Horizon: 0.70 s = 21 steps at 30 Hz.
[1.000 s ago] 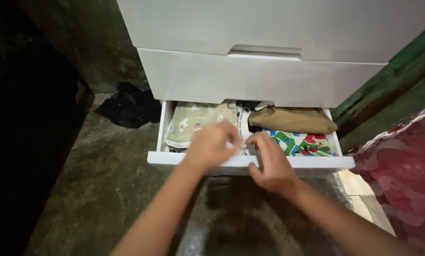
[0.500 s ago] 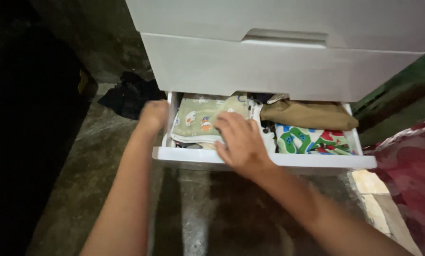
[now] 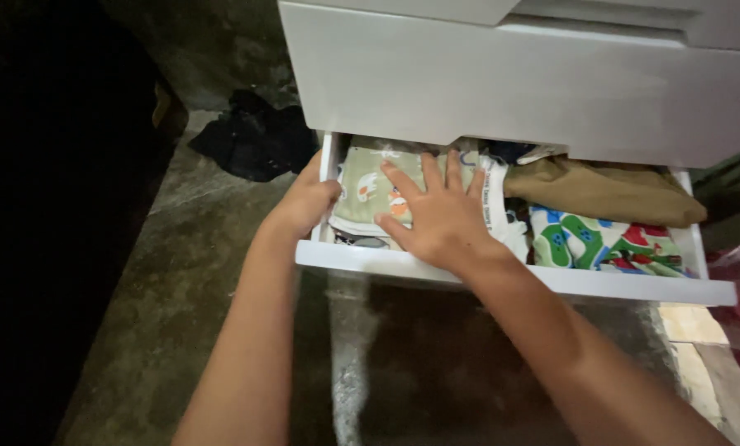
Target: Organizing clothes from a drawer onto a bed and folding items.
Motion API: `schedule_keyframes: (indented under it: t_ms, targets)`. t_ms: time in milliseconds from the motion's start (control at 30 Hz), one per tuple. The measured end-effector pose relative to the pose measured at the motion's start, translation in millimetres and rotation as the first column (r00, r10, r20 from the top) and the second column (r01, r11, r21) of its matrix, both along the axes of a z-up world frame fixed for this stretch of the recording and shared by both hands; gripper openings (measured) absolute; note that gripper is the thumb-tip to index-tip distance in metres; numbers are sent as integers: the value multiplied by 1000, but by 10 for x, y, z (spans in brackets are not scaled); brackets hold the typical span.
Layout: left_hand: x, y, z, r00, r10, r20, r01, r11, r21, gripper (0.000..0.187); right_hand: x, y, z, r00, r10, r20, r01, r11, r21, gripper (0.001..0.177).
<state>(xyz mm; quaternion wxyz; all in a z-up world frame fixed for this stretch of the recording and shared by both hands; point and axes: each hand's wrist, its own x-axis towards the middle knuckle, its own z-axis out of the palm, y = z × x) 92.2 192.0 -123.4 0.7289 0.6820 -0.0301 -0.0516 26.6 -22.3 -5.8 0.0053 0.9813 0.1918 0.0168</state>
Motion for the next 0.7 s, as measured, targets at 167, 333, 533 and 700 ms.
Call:
schedule_keyframes:
  t_ms: [167,333,533,700]
  targets:
    - [-215,-35,160,997,-59,42,68,966,-248,102,70,-35,14,996,20,-85,-16,999,41,82]
    - [-328,-113,254,988,-152,17,138,837,-530,111,69,-48,-18,996,31,-85,-28,999,38,84]
    - [-369,-222,447,988,-113,-109,51,889,-456,109,137,-34,-17,990,16,-141,-12,999,30,84]
    - [-454,-253,373,991,-135,19,131,902,-411,114,148,15,-84,994,41,-104,-41,999,5,85]
